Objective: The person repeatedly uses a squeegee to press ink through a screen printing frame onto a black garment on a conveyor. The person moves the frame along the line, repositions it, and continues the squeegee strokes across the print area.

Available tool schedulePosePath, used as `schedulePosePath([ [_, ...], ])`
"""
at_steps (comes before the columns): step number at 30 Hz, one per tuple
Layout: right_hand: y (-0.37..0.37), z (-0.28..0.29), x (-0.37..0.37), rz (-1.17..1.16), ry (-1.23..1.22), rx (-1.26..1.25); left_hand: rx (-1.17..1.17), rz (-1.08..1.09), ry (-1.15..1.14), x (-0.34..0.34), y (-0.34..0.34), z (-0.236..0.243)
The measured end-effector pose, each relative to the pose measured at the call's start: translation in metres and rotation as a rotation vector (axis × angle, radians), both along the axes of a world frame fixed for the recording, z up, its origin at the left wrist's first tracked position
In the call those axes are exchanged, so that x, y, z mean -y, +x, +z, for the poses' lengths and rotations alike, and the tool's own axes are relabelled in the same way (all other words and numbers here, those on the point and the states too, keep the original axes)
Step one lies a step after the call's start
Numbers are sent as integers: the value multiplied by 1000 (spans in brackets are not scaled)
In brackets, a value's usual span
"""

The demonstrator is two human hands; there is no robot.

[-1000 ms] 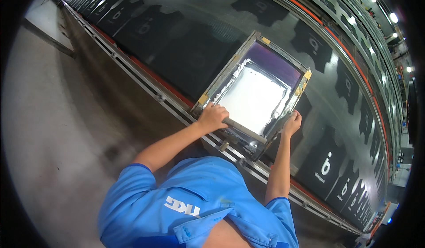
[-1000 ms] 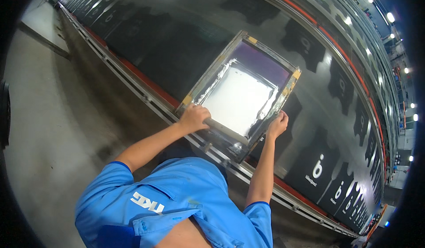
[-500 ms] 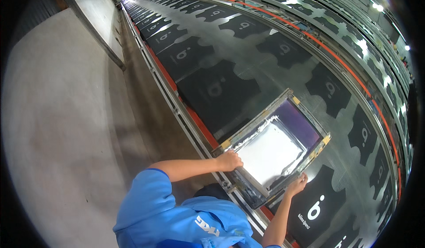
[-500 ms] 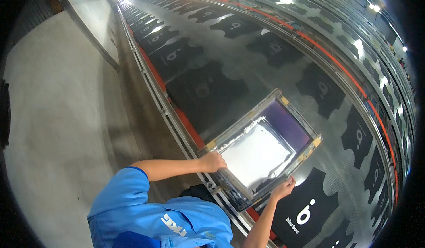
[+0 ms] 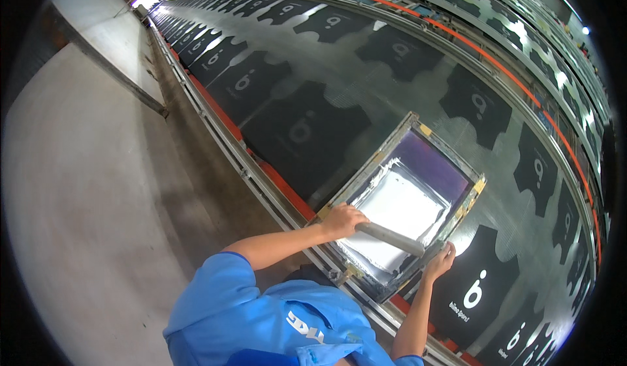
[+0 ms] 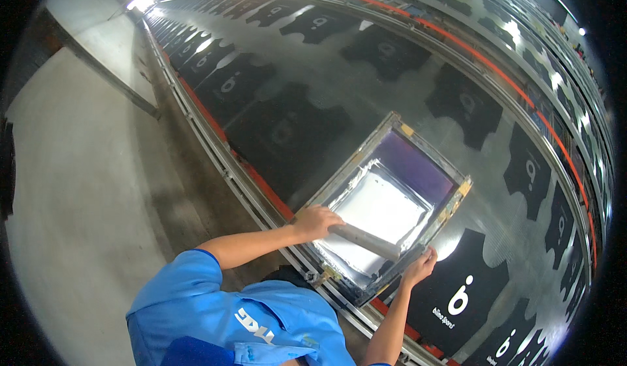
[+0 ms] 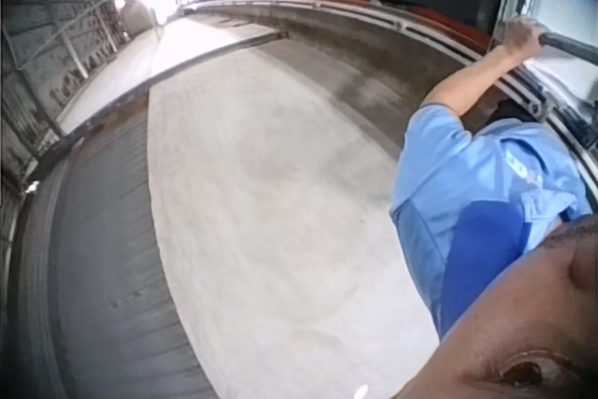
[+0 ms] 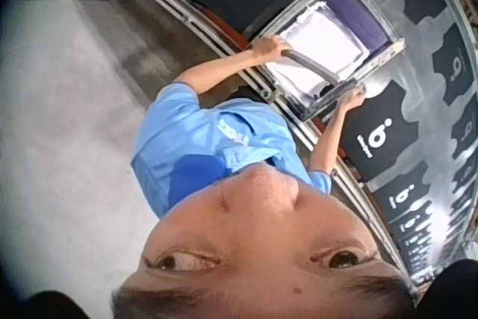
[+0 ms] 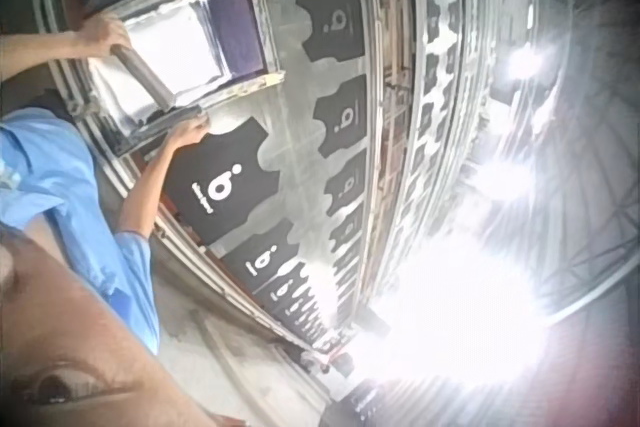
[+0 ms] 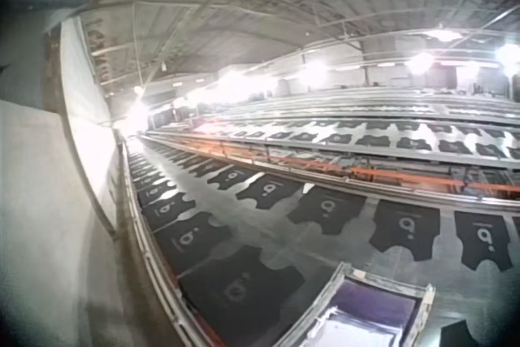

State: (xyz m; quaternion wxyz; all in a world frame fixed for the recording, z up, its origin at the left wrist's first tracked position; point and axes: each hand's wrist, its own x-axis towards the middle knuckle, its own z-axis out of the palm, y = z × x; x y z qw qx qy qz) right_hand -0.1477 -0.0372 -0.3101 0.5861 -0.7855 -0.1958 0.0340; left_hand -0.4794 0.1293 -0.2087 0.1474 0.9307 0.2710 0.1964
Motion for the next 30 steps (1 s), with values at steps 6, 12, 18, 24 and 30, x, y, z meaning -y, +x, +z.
schedulePosePath([
  [6, -13, 27, -1, -63, -178, -63, 115, -62, 45, -21, 8, 17],
  [12, 5, -5, -3, -35, -101, 39, 112, 37, 45, -36, 22, 13],
  [18, 9, -5, 12, -9, -151, -2, 14, 26, -144, -79, 63, 25],
  [24, 27, 83, 19, 301, -809, 491, -327, -105, -195, -170, 147, 43],
  [30, 81, 175, -102, 472, -516, 680, -502, -257, -210, -228, 219, 59],
])
